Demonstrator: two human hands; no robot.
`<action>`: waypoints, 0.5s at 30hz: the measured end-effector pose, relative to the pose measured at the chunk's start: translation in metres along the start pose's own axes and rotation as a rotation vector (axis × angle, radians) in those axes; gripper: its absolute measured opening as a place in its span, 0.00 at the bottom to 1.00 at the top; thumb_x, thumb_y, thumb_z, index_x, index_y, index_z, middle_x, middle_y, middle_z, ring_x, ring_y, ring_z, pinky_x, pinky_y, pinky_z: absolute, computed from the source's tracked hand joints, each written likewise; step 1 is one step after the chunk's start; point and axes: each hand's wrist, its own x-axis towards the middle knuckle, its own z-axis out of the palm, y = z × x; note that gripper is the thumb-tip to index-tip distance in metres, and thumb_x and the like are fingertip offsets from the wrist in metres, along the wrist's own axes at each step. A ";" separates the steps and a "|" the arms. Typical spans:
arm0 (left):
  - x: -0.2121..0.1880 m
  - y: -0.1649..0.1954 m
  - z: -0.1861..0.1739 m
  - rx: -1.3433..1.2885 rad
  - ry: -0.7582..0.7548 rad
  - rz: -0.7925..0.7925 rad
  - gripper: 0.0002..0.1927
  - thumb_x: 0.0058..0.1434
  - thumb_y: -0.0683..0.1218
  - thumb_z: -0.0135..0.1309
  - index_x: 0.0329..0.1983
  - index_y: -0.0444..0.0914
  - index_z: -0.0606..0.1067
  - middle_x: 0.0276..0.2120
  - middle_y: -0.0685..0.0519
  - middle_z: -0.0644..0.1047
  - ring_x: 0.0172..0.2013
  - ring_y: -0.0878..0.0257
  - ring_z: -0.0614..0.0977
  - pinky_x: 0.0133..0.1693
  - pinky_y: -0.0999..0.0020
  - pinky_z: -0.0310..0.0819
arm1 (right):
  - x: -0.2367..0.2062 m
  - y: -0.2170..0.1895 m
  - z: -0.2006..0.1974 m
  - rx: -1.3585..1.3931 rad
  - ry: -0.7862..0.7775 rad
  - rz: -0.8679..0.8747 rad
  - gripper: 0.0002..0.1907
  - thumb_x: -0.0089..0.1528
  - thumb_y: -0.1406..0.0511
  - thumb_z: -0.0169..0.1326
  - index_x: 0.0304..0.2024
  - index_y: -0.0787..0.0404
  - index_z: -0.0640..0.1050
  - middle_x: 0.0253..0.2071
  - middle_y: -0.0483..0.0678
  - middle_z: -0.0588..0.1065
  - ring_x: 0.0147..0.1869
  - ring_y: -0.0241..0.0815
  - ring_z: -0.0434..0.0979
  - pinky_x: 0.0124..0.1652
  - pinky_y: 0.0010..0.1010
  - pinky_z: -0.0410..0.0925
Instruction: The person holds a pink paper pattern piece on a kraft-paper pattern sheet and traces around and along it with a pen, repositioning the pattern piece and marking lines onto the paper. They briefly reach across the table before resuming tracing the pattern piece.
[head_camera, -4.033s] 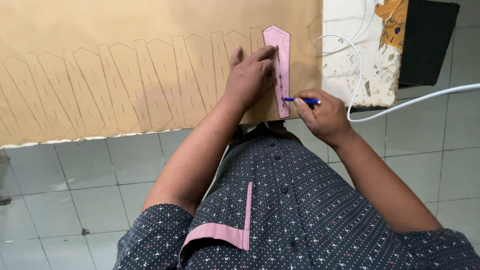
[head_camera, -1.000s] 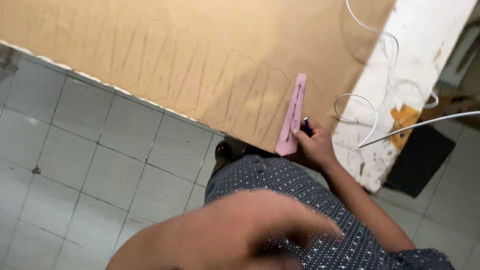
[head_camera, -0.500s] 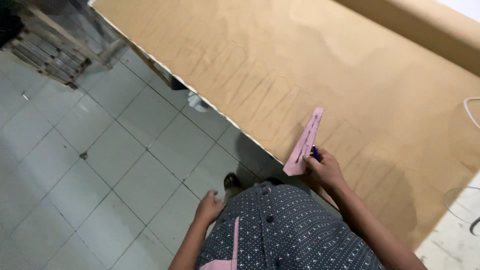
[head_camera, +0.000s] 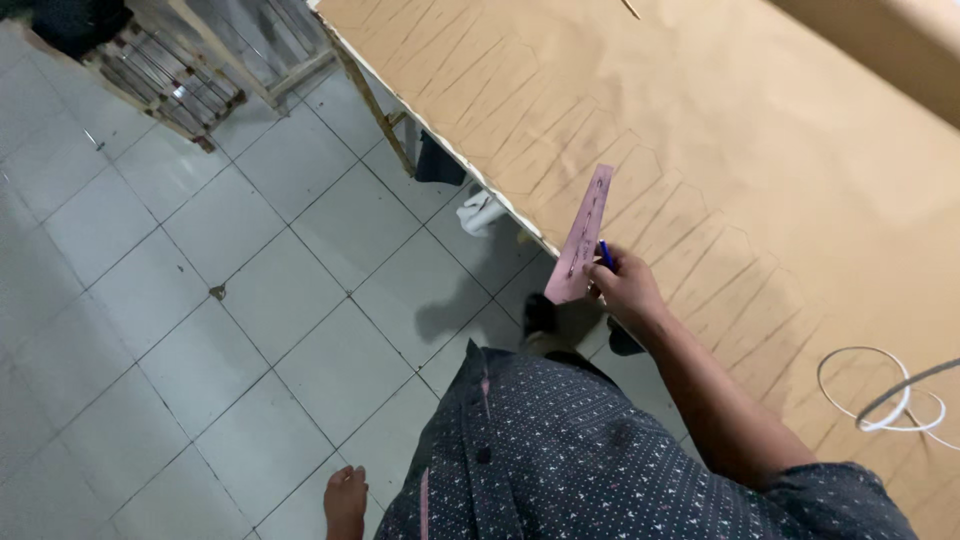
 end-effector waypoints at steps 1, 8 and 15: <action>0.007 -0.002 0.004 0.382 -0.086 0.219 0.23 0.63 0.50 0.56 0.56 0.32 0.76 0.47 0.39 0.83 0.43 0.50 0.84 0.44 0.59 0.77 | 0.013 -0.008 0.006 0.005 -0.009 -0.005 0.11 0.64 0.66 0.54 0.46 0.66 0.78 0.31 0.46 0.78 0.30 0.35 0.76 0.32 0.30 0.69; 0.055 0.034 0.055 0.519 -0.393 0.133 0.24 0.64 0.50 0.56 0.59 0.31 0.74 0.48 0.39 0.83 0.45 0.49 0.83 0.46 0.59 0.77 | 0.126 -0.054 0.046 -0.007 0.002 0.015 0.15 0.64 0.65 0.54 0.52 0.64 0.78 0.31 0.46 0.78 0.29 0.32 0.77 0.25 0.25 0.66; 0.154 0.152 0.034 0.469 -0.313 0.125 0.26 0.65 0.50 0.55 0.62 0.31 0.72 0.48 0.38 0.83 0.47 0.48 0.83 0.48 0.59 0.76 | 0.267 -0.116 0.099 0.031 0.084 0.046 0.15 0.64 0.64 0.57 0.52 0.65 0.80 0.32 0.48 0.78 0.27 0.35 0.73 0.22 0.26 0.63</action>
